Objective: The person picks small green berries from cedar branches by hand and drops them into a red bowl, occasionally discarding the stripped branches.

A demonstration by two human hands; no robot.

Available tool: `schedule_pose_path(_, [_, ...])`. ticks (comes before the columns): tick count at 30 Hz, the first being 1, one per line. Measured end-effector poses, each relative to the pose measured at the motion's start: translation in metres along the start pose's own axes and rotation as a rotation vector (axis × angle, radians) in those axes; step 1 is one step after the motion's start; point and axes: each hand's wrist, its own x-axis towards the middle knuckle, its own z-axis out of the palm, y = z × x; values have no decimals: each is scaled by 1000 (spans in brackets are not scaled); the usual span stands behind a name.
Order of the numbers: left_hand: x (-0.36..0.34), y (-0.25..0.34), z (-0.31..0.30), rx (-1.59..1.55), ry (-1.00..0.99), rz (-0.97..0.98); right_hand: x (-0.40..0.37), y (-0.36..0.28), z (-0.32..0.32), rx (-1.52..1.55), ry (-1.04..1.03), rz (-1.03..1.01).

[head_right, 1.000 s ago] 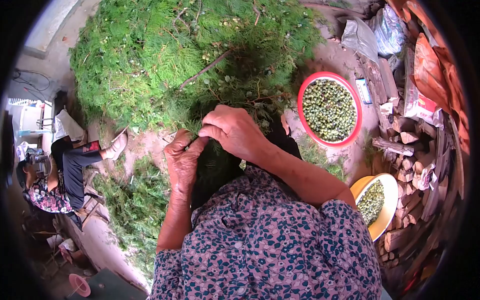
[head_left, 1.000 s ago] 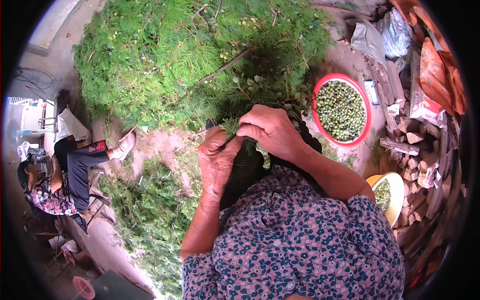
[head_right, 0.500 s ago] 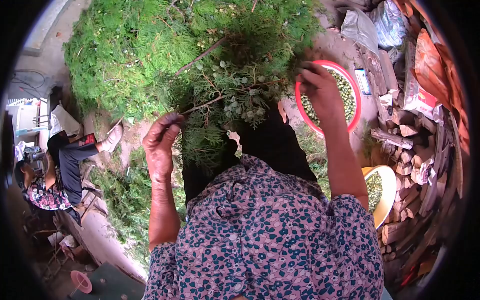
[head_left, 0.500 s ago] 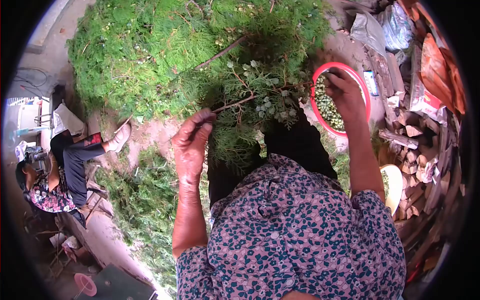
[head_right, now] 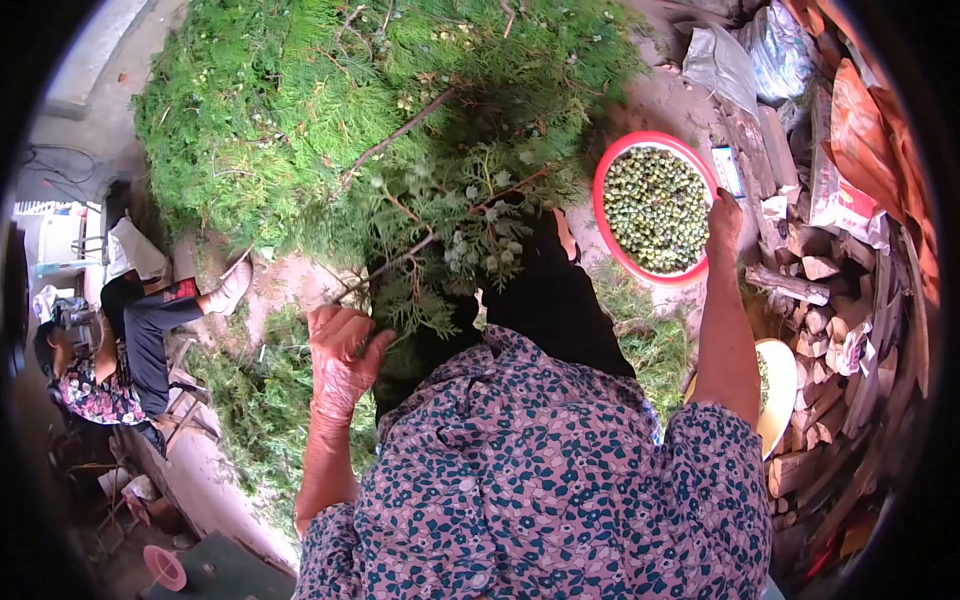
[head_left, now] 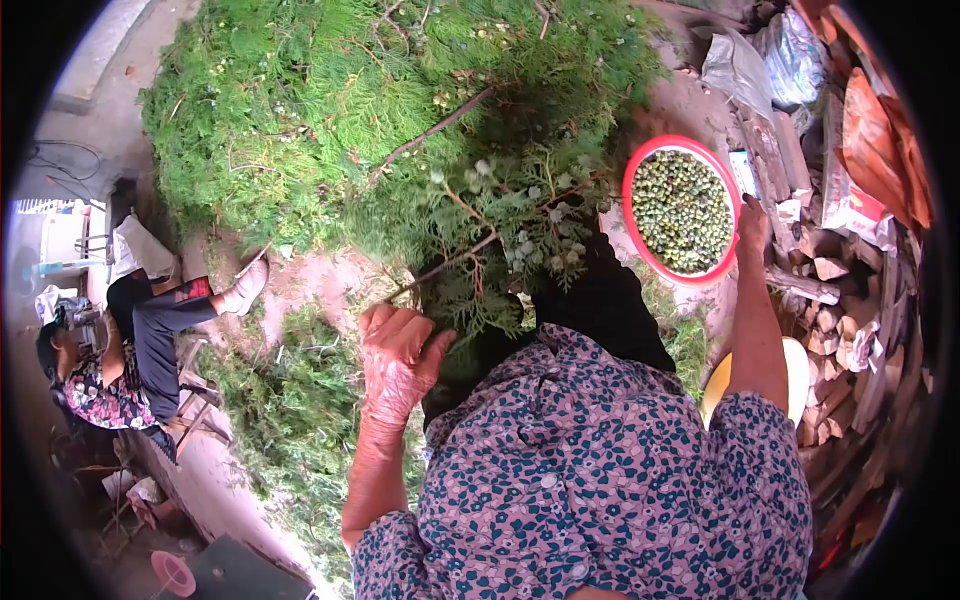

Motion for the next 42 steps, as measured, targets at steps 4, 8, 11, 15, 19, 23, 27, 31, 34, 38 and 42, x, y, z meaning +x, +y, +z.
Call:
schedule_pose_path(4, [-14,6,-9,-79,-23,-55,8,13,-5,-56,37,11])
schedule_pose_path(8, [-15,18,-15,-62,-169,-38,3,2,-5,-711,365,-170])
schedule_pose_path(11, [0,21,-7,-122,160,-175,4,-20,-9,-567,190,-90])
schedule_pose_path(15, [49,32,-16,-624,56,-665,-43,-133,12,-105,-47,-153])
schedule_pose_path(19, [77,14,23,-1327,172,-875,-79,-200,54,133,-188,-245])
schedule_pose_path(23, [90,11,30,-1422,137,-995,-113,-255,73,353,-336,-249])
schedule_pose_path(27, [98,10,32,-1485,145,-1030,-138,-289,84,411,-310,-472])
schedule_pose_path(31, [101,18,34,-1400,171,-1018,-168,-343,75,646,-575,-365])
schedule_pose_path(34, [101,23,38,-1321,223,-942,-194,-383,68,682,-772,-406])
schedule_pose_path(38, [103,28,42,-1253,329,-766,-212,-392,91,651,-726,-563])
schedule_pose_path(42, [101,27,47,-1343,288,-730,-223,-392,106,744,-625,-561])
